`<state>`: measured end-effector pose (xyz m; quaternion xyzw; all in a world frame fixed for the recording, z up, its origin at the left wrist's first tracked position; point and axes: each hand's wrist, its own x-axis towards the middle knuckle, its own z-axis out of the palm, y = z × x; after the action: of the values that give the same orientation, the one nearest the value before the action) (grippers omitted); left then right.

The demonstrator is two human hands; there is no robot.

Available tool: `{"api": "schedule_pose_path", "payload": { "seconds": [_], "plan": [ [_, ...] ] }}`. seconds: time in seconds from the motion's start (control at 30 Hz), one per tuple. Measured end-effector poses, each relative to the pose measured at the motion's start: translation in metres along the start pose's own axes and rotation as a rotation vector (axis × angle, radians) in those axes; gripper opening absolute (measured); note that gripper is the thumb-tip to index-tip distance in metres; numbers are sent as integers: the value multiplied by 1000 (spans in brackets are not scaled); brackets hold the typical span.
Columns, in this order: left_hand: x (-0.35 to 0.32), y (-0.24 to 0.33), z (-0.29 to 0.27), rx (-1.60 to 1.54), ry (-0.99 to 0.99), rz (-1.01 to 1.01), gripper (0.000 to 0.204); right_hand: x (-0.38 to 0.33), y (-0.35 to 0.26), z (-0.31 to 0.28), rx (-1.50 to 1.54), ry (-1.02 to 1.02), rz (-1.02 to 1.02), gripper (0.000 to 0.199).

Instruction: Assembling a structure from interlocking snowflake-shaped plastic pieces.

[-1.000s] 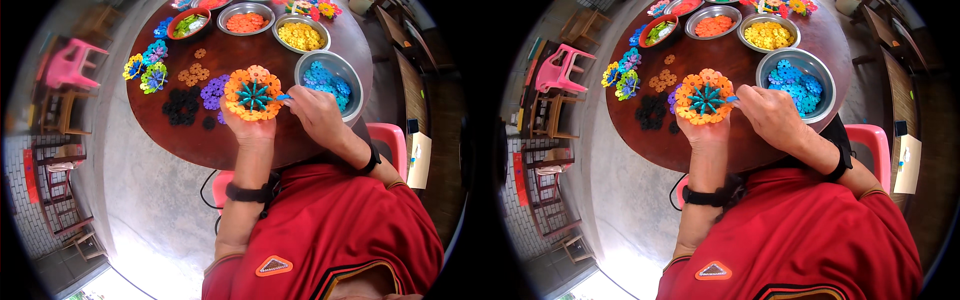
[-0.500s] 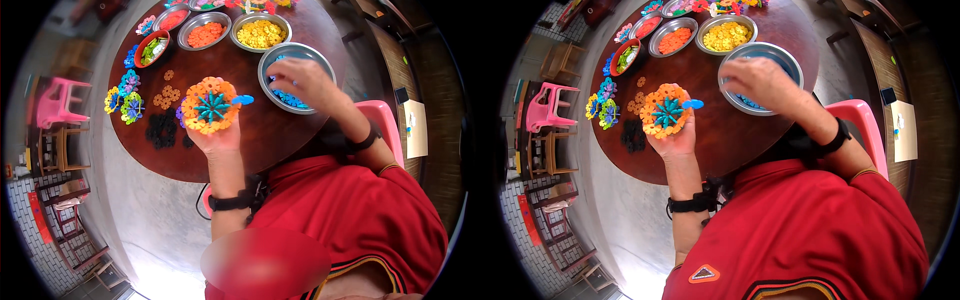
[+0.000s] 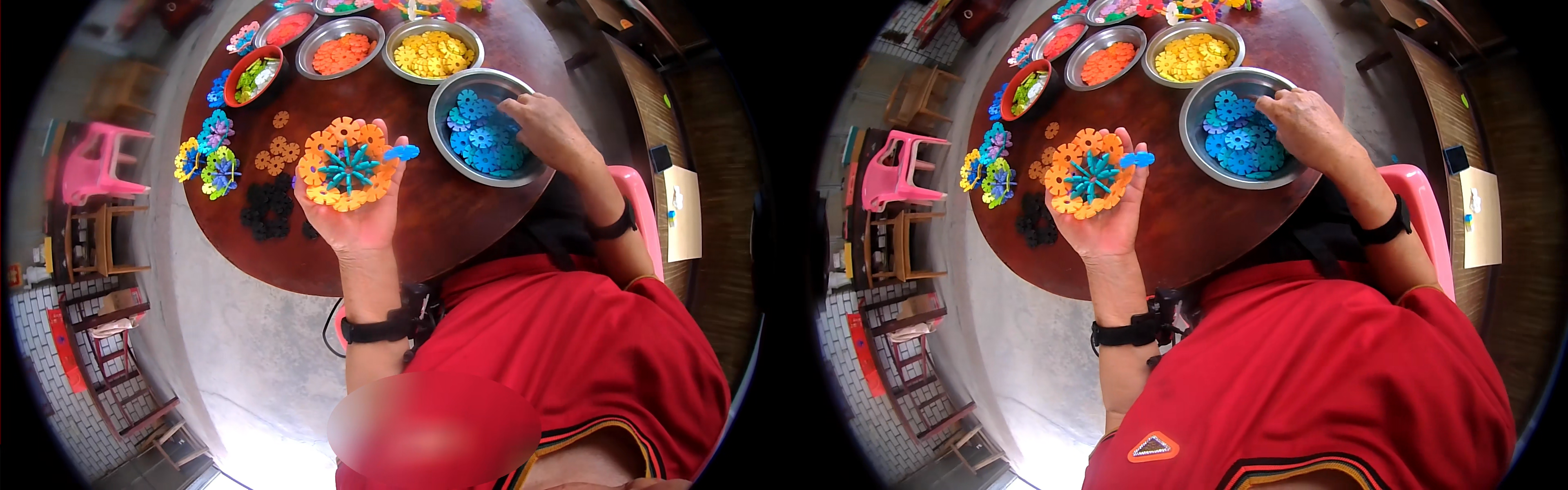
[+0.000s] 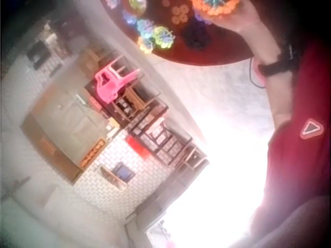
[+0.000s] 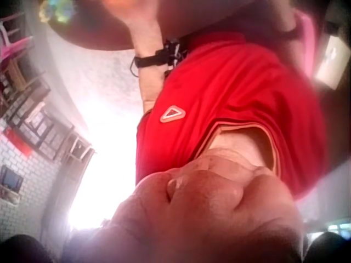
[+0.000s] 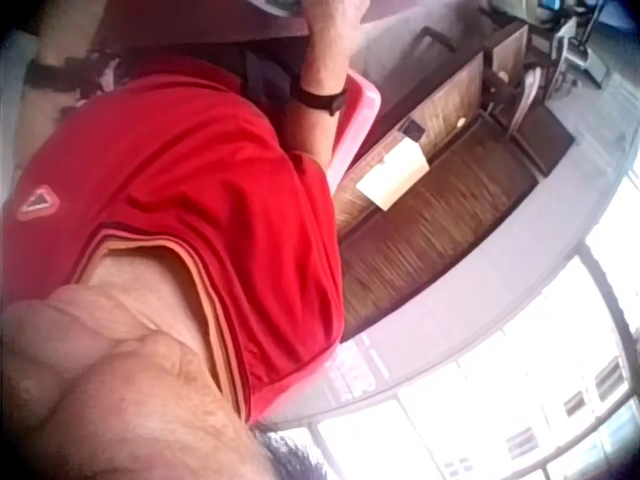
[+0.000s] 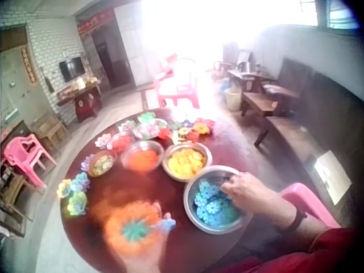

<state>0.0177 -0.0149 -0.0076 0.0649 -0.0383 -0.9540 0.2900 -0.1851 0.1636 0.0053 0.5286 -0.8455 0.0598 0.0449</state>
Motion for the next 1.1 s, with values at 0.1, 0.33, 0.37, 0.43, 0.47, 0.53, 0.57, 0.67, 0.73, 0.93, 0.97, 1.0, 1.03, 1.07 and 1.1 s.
{"api": "schedule_pose_path", "payload": {
  "seconds": [0.1,0.33,0.37,0.43,0.47,0.53,0.57,0.67,0.73,0.93,0.97,1.0,1.03,1.07,1.1],
  "plan": [
    [0,0,1,4,-49,-11,59,1,4,-2,56,-27,21,26],
    [-2,0,4,58,-12,41,57,1,-1,-13,276,72,-27,23],
    [-2,1,4,60,-6,41,57,2,-3,-14,311,121,-42,22],
    [-2,2,4,71,28,47,55,3,-7,-18,359,146,-56,24],
    [-2,2,3,88,39,65,52,4,-10,-18,404,170,-64,26],
    [-1,1,2,103,49,76,50,6,-15,-18,580,141,-39,25],
    [0,1,2,102,75,98,47,6,-18,-18,755,112,-12,25],
    [0,-3,6,92,161,139,43,9,-30,-13,1399,-123,165,24],
    [1,-4,6,65,194,162,43,10,-41,-14,1589,-193,217,23],
    [0,-9,5,72,149,162,48,12,-54,-9,2009,-410,260,24],
    [-1,-8,5,73,149,163,48,13,-58,-9,2053,-440,255,24],
    [-1,-7,6,83,140,169,46,13,-62,-8,2096,-471,250,23],
    [-1,-6,4,92,133,171,45,11,-69,-6,2098,-472,253,23],
    [0,-2,4,85,146,212,46,6,-79,-6,1915,-489,209,23],
    [1,5,3,76,159,252,48,2,-88,-4,1732,-501,166,22]
  ]
}}
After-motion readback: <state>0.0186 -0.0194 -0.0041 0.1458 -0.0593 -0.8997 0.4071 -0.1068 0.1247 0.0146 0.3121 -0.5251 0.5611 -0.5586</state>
